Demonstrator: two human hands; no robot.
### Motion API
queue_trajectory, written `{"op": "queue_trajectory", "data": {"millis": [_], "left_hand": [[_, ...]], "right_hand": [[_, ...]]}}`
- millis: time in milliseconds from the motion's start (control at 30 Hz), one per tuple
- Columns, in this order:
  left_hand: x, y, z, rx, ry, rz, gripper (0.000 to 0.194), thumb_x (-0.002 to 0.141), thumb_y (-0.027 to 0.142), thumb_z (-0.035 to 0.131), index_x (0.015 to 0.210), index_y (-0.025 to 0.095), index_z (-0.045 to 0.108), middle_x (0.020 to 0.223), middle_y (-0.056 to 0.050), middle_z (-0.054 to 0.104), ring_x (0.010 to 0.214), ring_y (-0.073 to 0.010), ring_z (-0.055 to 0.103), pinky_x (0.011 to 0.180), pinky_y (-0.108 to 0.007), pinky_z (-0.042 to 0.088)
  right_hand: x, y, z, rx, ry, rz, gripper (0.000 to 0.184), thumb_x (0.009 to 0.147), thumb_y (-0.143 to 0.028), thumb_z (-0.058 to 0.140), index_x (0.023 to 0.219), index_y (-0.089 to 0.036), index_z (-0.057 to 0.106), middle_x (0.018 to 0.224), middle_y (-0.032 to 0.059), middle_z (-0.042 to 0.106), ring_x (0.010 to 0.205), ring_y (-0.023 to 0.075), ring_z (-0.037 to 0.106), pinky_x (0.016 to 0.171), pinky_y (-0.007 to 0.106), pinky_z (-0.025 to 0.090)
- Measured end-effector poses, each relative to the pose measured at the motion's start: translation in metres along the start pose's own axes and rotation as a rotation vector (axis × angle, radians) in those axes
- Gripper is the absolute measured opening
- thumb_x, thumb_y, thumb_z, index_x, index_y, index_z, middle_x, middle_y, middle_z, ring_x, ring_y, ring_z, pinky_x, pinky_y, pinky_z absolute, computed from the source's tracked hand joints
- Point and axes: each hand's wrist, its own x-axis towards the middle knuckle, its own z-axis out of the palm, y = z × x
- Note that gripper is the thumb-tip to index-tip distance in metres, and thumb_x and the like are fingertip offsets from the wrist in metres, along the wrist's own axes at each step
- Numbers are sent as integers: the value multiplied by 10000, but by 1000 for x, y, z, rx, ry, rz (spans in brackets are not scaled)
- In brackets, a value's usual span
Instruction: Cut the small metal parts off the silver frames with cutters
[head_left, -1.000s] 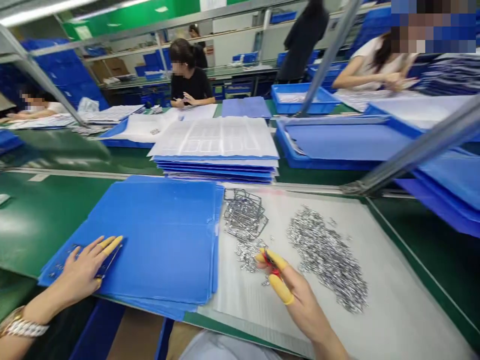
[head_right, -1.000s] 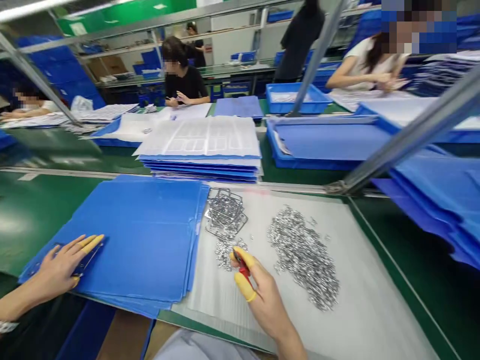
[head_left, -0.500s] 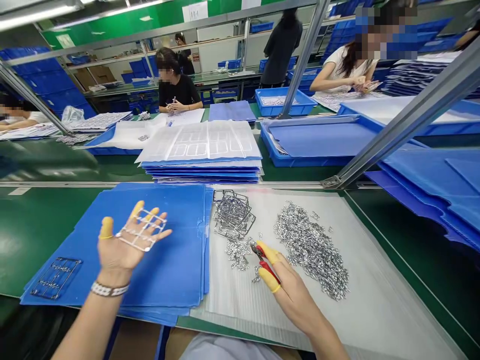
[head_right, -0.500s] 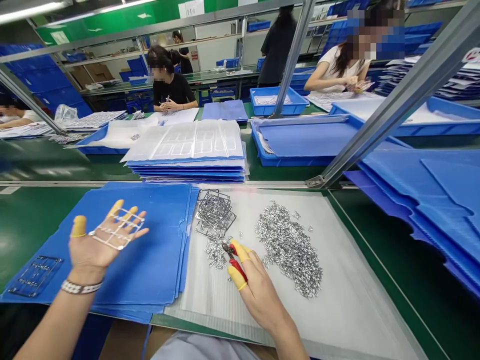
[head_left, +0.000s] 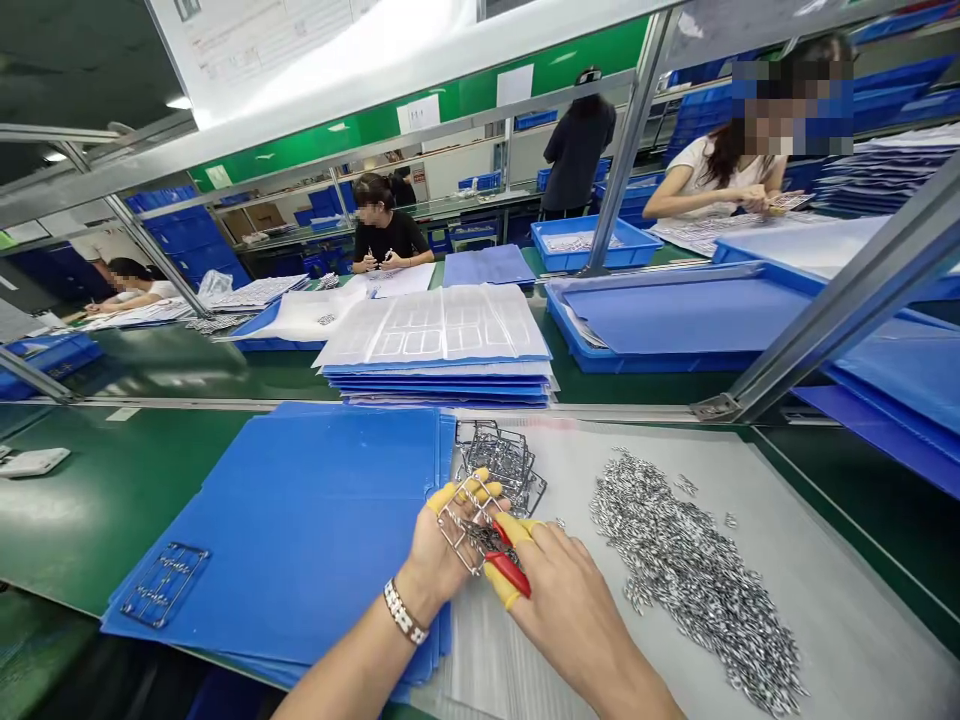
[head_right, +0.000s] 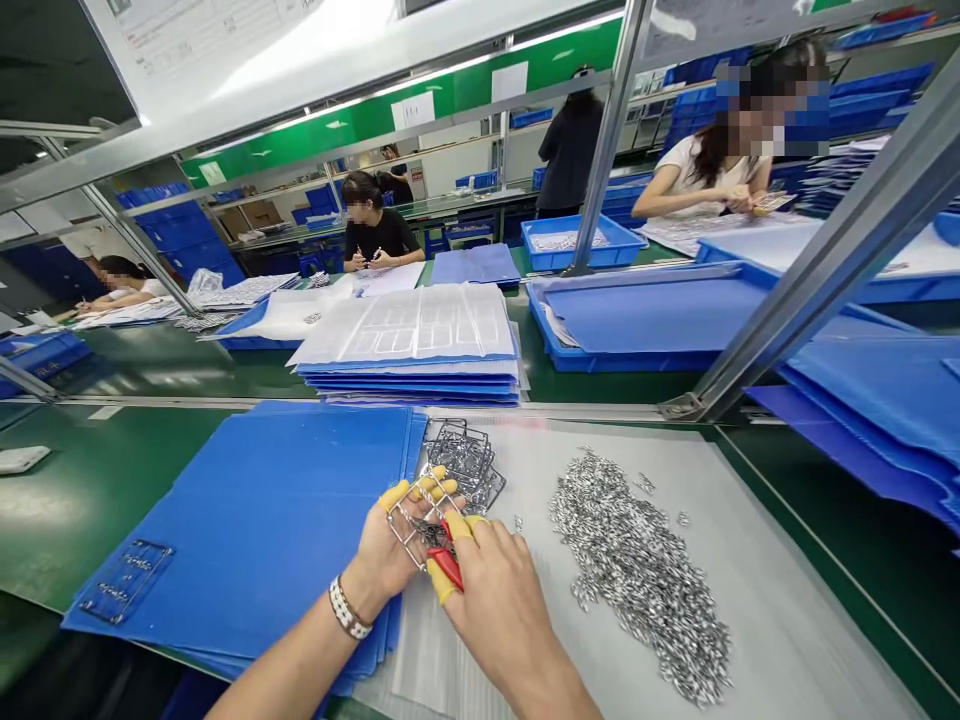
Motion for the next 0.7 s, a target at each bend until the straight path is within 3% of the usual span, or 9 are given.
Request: {"op": "queue_trajectory", "data": {"millis": [133, 333, 700], "left_hand": [[-2, 0, -1, -4, 20, 42, 368, 872, 307, 514, 1137, 99, 665, 1054, -120, 712, 955, -262, 655, 926, -392, 451], [1, -1, -7, 5, -4, 56, 382, 869, 312, 506, 1138, 96, 670, 1066, -126, 709, 992, -273, 647, 1002, -419, 402], [-6, -2, -9, 170, 83, 154, 339, 829, 288, 596, 1103, 112, 690, 1069, -117, 707, 981, -245, 636, 931, -349, 435]], "right_hand": [[13, -9, 2, -79, -20, 12, 253, 811, -246, 599, 1062, -217, 608, 885, 65, 660, 811, 239, 600, 670, 354, 432], [19, -15, 4, -112, -79, 17, 330, 787, -255, 645, 1111, -208, 605, 944, 79, 666, 836, 246, 591, 680, 357, 403], [19, -25, -7, -262, -172, 11, 400, 716, -162, 668, 1111, -193, 608, 865, 66, 667, 799, 246, 597, 692, 370, 411]]}}
